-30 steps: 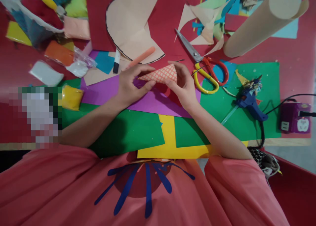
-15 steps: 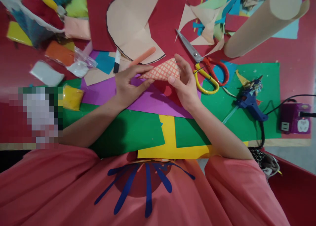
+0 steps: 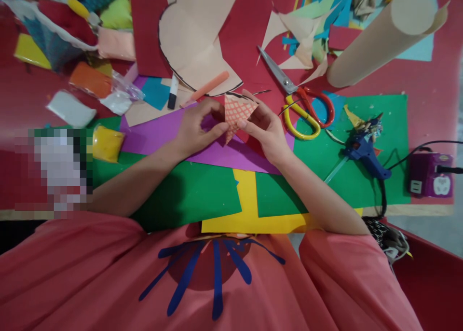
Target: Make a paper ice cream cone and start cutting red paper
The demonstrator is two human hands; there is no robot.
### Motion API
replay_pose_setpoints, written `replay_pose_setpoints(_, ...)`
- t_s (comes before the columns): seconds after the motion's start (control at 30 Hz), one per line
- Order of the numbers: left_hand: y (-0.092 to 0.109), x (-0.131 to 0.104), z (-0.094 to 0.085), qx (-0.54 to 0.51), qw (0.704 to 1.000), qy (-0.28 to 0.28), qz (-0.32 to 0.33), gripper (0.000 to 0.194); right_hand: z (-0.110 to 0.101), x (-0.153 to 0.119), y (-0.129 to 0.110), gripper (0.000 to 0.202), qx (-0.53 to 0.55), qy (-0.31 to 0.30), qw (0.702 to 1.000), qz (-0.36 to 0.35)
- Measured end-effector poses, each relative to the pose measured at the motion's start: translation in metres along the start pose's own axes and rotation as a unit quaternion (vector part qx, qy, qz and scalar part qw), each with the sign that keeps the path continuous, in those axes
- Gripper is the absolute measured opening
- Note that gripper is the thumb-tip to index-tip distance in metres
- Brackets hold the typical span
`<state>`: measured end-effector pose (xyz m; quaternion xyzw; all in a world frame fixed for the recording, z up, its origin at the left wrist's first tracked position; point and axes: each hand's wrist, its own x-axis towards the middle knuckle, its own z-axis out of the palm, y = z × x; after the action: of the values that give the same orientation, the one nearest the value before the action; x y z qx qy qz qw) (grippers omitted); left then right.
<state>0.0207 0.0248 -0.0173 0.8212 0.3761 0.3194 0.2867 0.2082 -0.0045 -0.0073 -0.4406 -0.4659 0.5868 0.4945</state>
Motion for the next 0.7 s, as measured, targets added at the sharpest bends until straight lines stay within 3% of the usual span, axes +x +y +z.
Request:
replay_pose_setpoints(0.2, -0.004, 0.005, 0.002, -0.088, 0.996, -0.002, -0.011, 0.074, 0.002, -0.003, 0.007, 0.050, -0.051, -0.042, 0.997, -0.031)
replay_pose_setpoints(0.4, -0.003, 0.001, 0.001, -0.066, 0.996, -0.052, -0.009, 0.072, 0.008, -0.011, 0.002, 0.049, -0.100, -0.036, 0.994, -0.036)
replay_pose_setpoints(0.53, -0.006, 0.002, -0.003, -0.132, 0.989, -0.057, 0.043, 0.065, 0.006, -0.010, -0.004, 0.037, -0.066, -0.099, 0.993, -0.014)
replay_pose_setpoints(0.7, -0.008, 0.007, -0.004, -0.073, 0.995, -0.062, -0.018, 0.069, 0.005, -0.010, -0.002, 0.046, -0.050, -0.092, 0.994, -0.019)
